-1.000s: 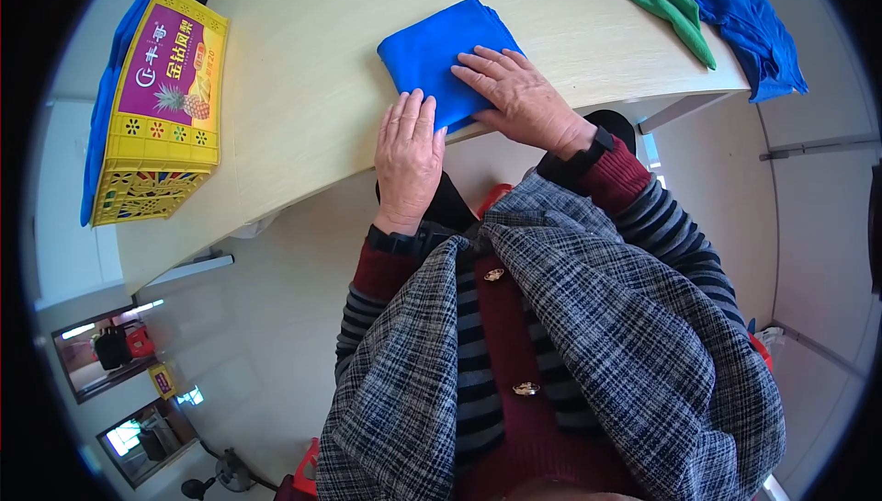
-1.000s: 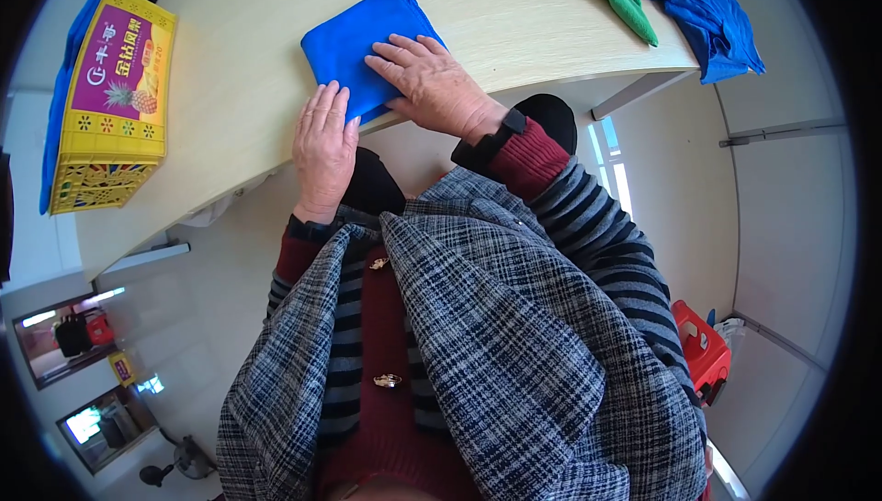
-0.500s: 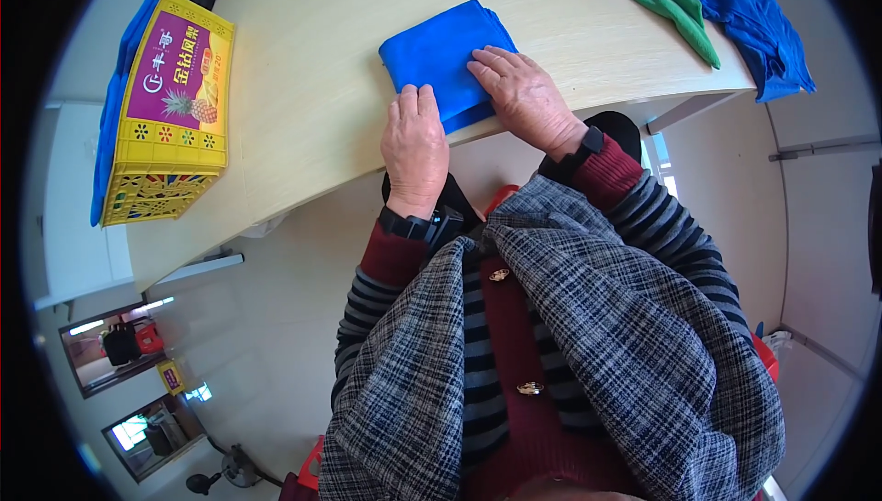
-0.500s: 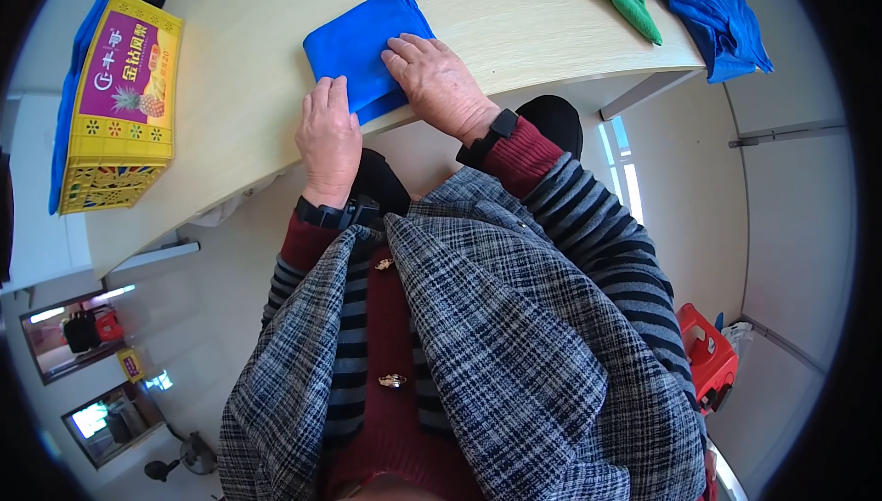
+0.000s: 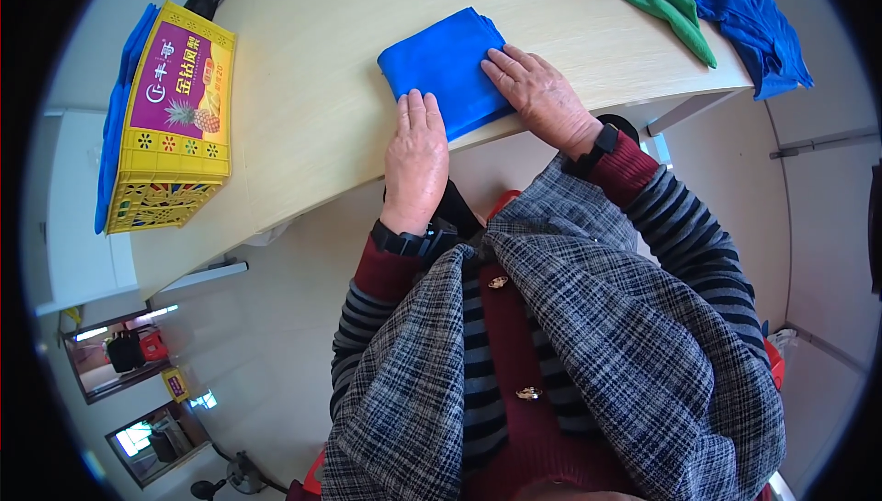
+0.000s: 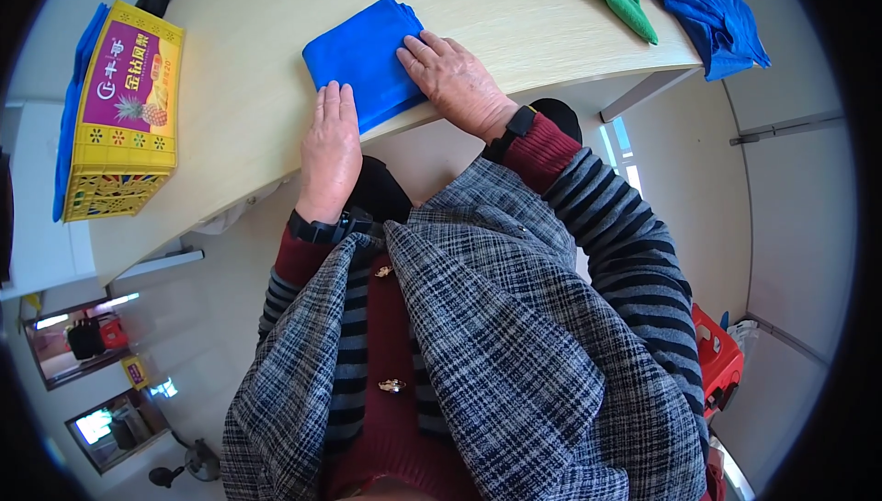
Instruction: The person picks up a blue cloth from a pile, spreads it flat on the table, and folds it into a smaller square. They place the folded cloth into a yellow crate and repeat the process with another blue cloth.
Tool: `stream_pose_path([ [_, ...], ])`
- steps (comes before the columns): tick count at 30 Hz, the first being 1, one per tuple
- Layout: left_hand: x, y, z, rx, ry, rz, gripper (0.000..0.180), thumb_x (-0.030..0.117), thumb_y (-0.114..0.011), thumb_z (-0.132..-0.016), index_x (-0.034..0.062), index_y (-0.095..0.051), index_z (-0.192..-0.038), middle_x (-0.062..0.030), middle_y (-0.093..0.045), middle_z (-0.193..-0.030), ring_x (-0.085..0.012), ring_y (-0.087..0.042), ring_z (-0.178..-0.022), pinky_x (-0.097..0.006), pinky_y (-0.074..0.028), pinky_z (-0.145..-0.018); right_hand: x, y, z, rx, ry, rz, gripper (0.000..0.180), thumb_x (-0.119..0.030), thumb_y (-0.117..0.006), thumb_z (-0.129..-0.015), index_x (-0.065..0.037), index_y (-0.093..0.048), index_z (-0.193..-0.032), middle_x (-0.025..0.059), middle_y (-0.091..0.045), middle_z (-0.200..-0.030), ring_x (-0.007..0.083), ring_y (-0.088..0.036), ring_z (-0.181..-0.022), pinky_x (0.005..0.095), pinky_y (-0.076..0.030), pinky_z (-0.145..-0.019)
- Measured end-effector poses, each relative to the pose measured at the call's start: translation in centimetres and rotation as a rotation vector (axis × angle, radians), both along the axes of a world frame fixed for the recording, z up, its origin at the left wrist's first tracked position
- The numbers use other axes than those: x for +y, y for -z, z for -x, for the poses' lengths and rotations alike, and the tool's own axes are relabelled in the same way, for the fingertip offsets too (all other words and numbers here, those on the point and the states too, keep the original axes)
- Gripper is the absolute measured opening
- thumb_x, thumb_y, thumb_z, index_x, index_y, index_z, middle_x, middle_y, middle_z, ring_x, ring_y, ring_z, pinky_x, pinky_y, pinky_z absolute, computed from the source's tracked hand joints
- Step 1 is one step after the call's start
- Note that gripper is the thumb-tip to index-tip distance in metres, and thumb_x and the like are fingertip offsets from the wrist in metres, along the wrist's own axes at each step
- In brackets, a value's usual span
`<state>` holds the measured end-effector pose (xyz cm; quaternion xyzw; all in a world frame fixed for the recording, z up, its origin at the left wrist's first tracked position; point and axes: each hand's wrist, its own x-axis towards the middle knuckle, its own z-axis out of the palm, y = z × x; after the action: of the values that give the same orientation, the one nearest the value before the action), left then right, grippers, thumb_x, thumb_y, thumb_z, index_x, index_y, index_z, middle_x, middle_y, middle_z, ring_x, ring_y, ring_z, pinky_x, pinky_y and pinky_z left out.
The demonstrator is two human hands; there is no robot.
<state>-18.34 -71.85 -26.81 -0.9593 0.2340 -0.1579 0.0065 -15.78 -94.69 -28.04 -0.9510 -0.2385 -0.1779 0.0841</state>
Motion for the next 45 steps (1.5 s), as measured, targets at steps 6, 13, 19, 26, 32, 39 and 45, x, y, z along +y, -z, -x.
stream_pose_path([
  [6,0.2,-0.2,0.4,-0.017,0.006,-0.149,0.048,0.007,-0.052,-0.097,-0.0066,-0.048,-0.142,-0.0253,-0.049,-0.148,-0.0357,-0.046,-0.14,-0.037,-0.047,-0.107,-0.3,-0.7,0.2,0.014,-0.013,0.057,0.057,-0.003,-0.062,-0.091,-0.003,-0.049,-0.146,0.0169,-0.049,-0.151,0.0339,-0.046,-0.141,0.0432,-0.038,-0.118],
  [13,0.7,0.3,0.7,0.009,0.019,-0.022,0.051,0.0,-0.051,-0.092,-0.0078,-0.048,-0.142,-0.0256,-0.047,-0.149,-0.0373,-0.044,-0.141,-0.043,-0.043,-0.109,-2.3,-2.6,1.3,0.075,0.036,0.14,0.054,-0.002,-0.059,-0.09,-0.002,-0.051,-0.143,0.0168,-0.052,-0.148,0.0335,-0.049,-0.137,0.0438,-0.04,-0.115],
  [19,0.6,-0.2,0.7,0.013,-0.032,-0.139,0.053,0.011,-0.054,-0.094,-0.0077,-0.046,-0.143,-0.0252,-0.045,-0.15,-0.038,-0.041,-0.143,-0.043,-0.039,-0.112,2.5,-5.8,0.5,0.059,0.015,-0.018,0.049,-0.003,-0.058,-0.092,-0.001,-0.053,-0.14,0.0165,-0.053,-0.147,0.0332,-0.05,-0.137,0.0433,-0.038,-0.115],
  [26,0.0,0.0,0.8,0.059,-0.027,-0.124,0.053,0.012,-0.055,-0.093,-0.0084,-0.049,-0.14,-0.0241,-0.046,-0.149,-0.0382,-0.039,-0.143,-0.044,-0.038,-0.113,9.8,-1.8,-2.9,0.174,-0.017,-0.189,0.052,-0.036,-0.046,-0.106,-0.007,-0.046,-0.149,0.0163,-0.043,-0.156,0.0352,-0.036,-0.147,0.0498,-0.026,-0.121],
  [32,0.9,-0.8,1.2,-0.003,0.038,-0.071,0.048,0.014,-0.057,-0.093,-0.0064,-0.053,-0.137,-0.0237,-0.047,-0.148,-0.0381,-0.043,-0.14,-0.046,-0.039,-0.113,6.5,-0.4,-4.0,0.176,0.11,-0.026,0.058,-0.045,-0.04,-0.106,-0.014,-0.041,-0.155,0.0122,-0.035,-0.163,0.0342,-0.026,-0.153,0.0506,-0.016,-0.125],
  [39,2.7,-3.6,-2.1,0.163,0.115,0.332,0.047,0.019,-0.057,-0.099,-0.0022,-0.052,-0.141,-0.0212,-0.049,-0.149,-0.0342,-0.048,-0.136,-0.043,-0.038,-0.114,6.2,-0.7,-3.9,0.178,0.145,-0.011,0.059,-0.047,-0.038,-0.107,-0.016,-0.039,-0.156,0.0115,-0.034,-0.163,0.0333,-0.024,-0.154,0.0497,-0.014,-0.126],
  [45,5.4,1.3,-6.0,0.046,0.002,0.284,0.046,0.022,-0.054,-0.101,-0.002,-0.052,-0.14,-0.0209,-0.048,-0.149,-0.0362,-0.046,-0.137,-0.047,-0.037,-0.114,5.6,-1.0,-4.0,0.202,0.196,0.005,0.059,-0.048,-0.038,-0.107,-0.017,-0.038,-0.157,0.0099,-0.033,-0.164,0.0325,-0.022,-0.154,0.05,-0.014,-0.126],
])
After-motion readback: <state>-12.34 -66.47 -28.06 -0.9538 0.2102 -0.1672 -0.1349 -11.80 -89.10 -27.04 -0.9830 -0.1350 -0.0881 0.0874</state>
